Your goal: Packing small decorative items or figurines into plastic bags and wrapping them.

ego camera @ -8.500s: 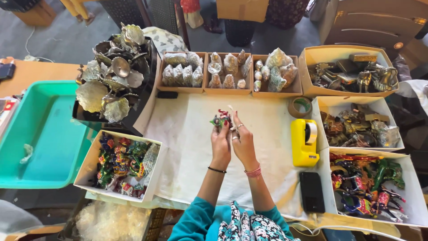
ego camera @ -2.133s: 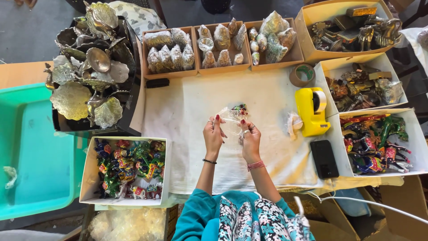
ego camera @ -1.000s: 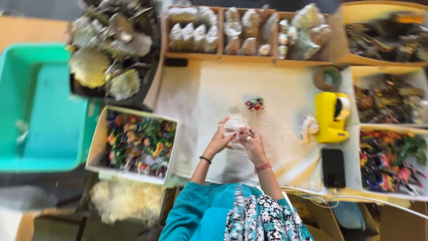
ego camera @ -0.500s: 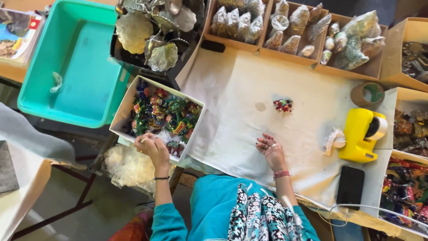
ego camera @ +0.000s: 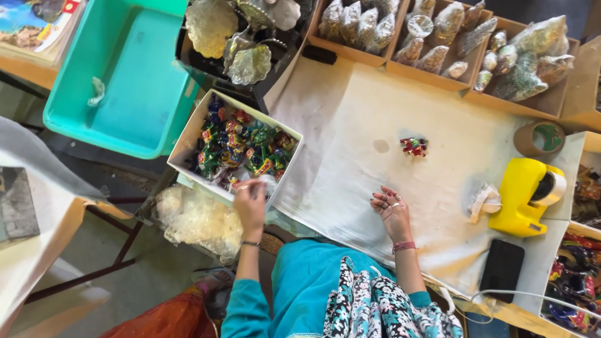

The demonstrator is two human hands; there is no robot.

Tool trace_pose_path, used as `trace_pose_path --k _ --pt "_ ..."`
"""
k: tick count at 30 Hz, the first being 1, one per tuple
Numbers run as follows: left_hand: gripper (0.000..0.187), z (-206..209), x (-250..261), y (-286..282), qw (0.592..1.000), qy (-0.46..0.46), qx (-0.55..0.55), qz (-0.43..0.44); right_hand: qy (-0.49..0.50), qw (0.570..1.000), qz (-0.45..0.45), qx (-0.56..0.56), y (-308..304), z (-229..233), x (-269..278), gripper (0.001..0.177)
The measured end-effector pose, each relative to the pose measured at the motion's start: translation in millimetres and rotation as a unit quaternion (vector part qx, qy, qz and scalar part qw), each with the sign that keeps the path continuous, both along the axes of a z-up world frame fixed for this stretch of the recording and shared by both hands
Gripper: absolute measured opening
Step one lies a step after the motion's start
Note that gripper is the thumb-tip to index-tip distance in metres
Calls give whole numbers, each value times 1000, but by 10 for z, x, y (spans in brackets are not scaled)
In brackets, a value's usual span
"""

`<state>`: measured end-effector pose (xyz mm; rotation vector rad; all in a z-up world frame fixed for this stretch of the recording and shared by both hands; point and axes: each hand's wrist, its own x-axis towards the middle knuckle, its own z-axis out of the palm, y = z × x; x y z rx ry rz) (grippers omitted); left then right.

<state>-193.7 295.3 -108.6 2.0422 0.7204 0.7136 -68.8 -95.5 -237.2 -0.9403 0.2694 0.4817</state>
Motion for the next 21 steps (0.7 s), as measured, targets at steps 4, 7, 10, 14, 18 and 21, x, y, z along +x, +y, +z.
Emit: trace_pose_path --k 4,7,10,14,18,21 --pt "13 -146 186 -151 992 75 70 -79 -9 1000 -4 -3 -1 -26 7 31" --pt "32 -315 143 -139 959 241 111 -99 -1 1000 -5 -1 -9 -26 -29 32" --pt "23 -333 13 49 961 74 258 -70 3 1000 -6 -4 6 -3 19 31" --pt "26 -225 -575 456 975 -79 -172 113 5 1000 -7 -7 -17 -8 -36 30" --pt "20 -716 -1157 1137 923 196 199 265 -4 1000 -1 1 -22 -7 -19 29" --pt "14 -1090 -1338 1397 884 416 146 153 -11 1000 5 3 -5 49 -24 29"
